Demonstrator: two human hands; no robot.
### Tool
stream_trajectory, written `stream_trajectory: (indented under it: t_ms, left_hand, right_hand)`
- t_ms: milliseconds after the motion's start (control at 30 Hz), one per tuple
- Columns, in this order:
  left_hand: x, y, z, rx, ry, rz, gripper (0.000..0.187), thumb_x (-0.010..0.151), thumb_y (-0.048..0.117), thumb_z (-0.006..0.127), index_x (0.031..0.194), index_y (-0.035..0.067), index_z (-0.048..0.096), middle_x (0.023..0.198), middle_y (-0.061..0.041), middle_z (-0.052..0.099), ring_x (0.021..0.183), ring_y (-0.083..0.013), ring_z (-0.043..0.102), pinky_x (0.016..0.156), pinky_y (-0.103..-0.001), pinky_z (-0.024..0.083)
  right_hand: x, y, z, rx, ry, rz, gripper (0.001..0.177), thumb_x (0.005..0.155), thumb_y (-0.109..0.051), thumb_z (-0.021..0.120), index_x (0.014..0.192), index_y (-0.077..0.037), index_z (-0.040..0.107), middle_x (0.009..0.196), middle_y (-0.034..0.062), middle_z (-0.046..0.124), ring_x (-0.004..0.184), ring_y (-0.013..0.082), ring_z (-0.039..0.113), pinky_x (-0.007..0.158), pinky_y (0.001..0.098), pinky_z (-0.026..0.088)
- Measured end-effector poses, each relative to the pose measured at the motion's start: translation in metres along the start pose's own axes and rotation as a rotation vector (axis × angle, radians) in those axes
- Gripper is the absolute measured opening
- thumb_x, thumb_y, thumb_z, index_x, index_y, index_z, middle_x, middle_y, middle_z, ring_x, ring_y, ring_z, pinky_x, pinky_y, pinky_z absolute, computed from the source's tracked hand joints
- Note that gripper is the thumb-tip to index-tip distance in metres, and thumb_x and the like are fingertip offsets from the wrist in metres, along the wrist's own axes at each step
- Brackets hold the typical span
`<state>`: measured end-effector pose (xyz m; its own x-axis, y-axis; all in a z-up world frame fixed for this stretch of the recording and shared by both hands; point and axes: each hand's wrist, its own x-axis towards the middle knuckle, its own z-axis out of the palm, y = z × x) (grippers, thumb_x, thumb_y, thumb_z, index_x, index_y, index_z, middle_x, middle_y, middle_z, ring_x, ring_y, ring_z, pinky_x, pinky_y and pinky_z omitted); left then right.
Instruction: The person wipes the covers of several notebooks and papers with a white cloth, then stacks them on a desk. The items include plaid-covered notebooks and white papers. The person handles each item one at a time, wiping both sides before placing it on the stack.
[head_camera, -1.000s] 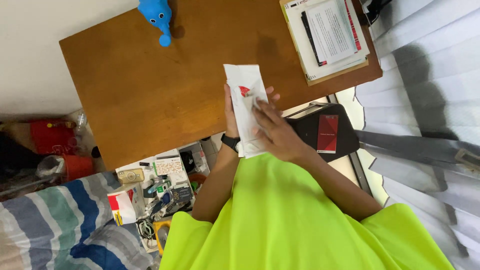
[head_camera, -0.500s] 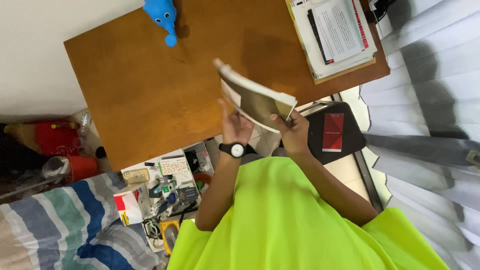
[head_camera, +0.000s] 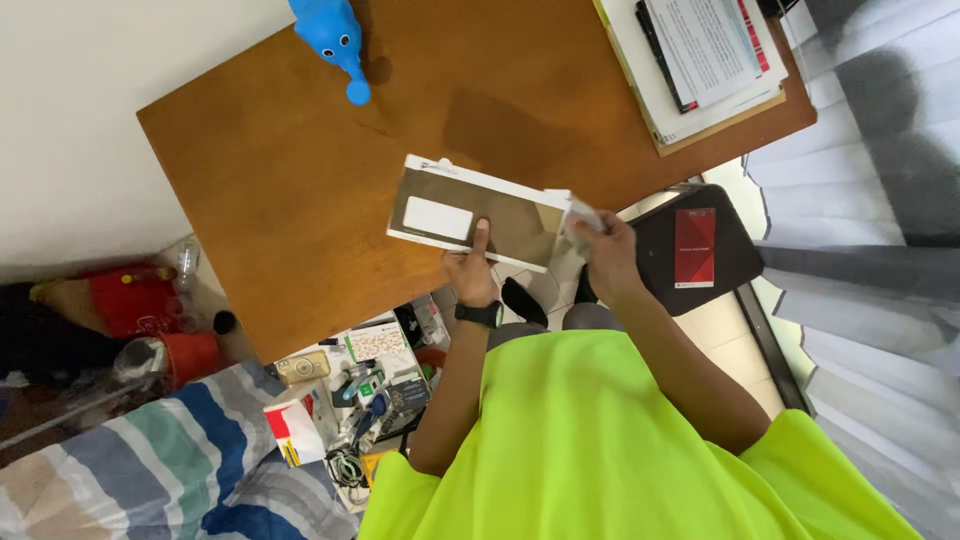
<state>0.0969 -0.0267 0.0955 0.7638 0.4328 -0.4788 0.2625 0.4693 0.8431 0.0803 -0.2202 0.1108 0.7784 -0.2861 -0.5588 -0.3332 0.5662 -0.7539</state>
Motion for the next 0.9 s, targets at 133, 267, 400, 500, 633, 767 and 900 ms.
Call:
stream_trajectory:
  t_ms: [133, 267, 400, 500, 633, 767, 900]
  left_hand:
    - [-0.008, 0.024, -0.005, 0.039, -0.059, -0.057, 0.022, 0.093, 0.015, 0.077, 0.108, 0.000, 0.071, 0.086, -0.013, 0.074, 0.068, -0.0234, 0.073, 0.058, -0.042, 0.066]
    - [-0.020, 0.030, -0.010, 0.112, -0.280, -0.162, 0.023, 0.100, 0.015, 0.067, 0.118, 0.000, 0.067, 0.091, -0.013, 0.074, 0.071, -0.0255, 0.074, 0.051, -0.044, 0.066]
    - [-0.006, -0.001, -0.031, 0.153, -0.483, -0.184, 0.019, 0.105, 0.009, 0.055, 0.119, 0.000, 0.065, 0.093, -0.015, 0.073, 0.075, -0.0275, 0.074, 0.054, -0.046, 0.066]
    - [0.020, -0.045, -0.052, 0.272, -0.667, -0.177, 0.023, 0.103, 0.002, 0.052, 0.120, -0.001, 0.067, 0.095, -0.015, 0.070, 0.080, -0.0274, 0.070, 0.054, -0.049, 0.064]
    - [0.001, 0.004, -0.034, 0.304, -0.734, -0.185, 0.023, 0.101, 0.000, 0.054, 0.121, -0.002, 0.065, 0.096, -0.016, 0.070, 0.079, -0.0289, 0.070, 0.052, -0.048, 0.064]
    - [0.039, -0.030, -0.066, 0.330, -0.624, -0.179, 0.018, 0.098, 0.003, 0.062, 0.114, -0.004, 0.066, 0.090, -0.016, 0.069, 0.070, -0.0279, 0.069, 0.050, -0.048, 0.063]
    - [0.032, 0.012, -0.053, 0.415, -0.538, -0.114, 0.017, 0.099, 0.009, 0.059, 0.110, -0.001, 0.067, 0.091, -0.010, 0.067, 0.074, -0.0201, 0.066, 0.052, -0.039, 0.064]
  right_hand:
    - [-0.057, -0.043, 0.042, -0.634, 0.005, -0.582, 0.006, 0.097, -0.009, 0.067, 0.095, -0.005, 0.065, 0.076, 0.0073, 0.054, 0.067, 0.0211, 0.056, 0.063, 0.0336, 0.044]
    - [-0.063, -0.007, 0.056, -0.978, -0.569, -1.165, 0.045, 0.091, 0.010, 0.052, 0.127, -0.006, 0.073, 0.136, 0.0156, 0.066, 0.130, 0.0354, 0.060, 0.110, 0.0493, 0.047]
    - [-0.025, 0.010, 0.054, -0.828, -0.484, -0.943, 0.096, 0.094, -0.081, 0.027, 0.148, -0.008, 0.058, 0.154, 0.0200, 0.047, 0.146, 0.0455, 0.030, 0.115, 0.0545, 0.038]
    - [-0.046, 0.001, 0.085, -1.027, -0.683, -1.138, 0.046, 0.105, -0.021, 0.054, 0.147, -0.001, 0.056, 0.140, 0.0222, 0.056, 0.139, 0.0401, 0.046, 0.118, 0.0448, 0.040]
    - [-0.025, -0.006, 0.101, -0.968, -0.667, -1.122, 0.046, 0.093, 0.003, 0.046, 0.136, 0.004, 0.062, 0.140, 0.0249, 0.057, 0.135, 0.0477, 0.049, 0.119, 0.0535, 0.035]
    - [-0.012, 0.012, 0.090, -1.045, -0.828, -1.169, 0.058, 0.091, -0.010, 0.063, 0.149, -0.009, 0.055, 0.151, 0.0162, 0.051, 0.145, 0.0392, 0.044, 0.124, 0.0489, 0.029]
    - [0.014, -0.024, 0.076, -1.354, -0.508, -0.725, 0.042, 0.088, 0.002, 0.058, 0.128, -0.004, 0.070, 0.118, 0.0218, 0.072, 0.105, 0.0448, 0.070, 0.099, 0.0570, 0.050]
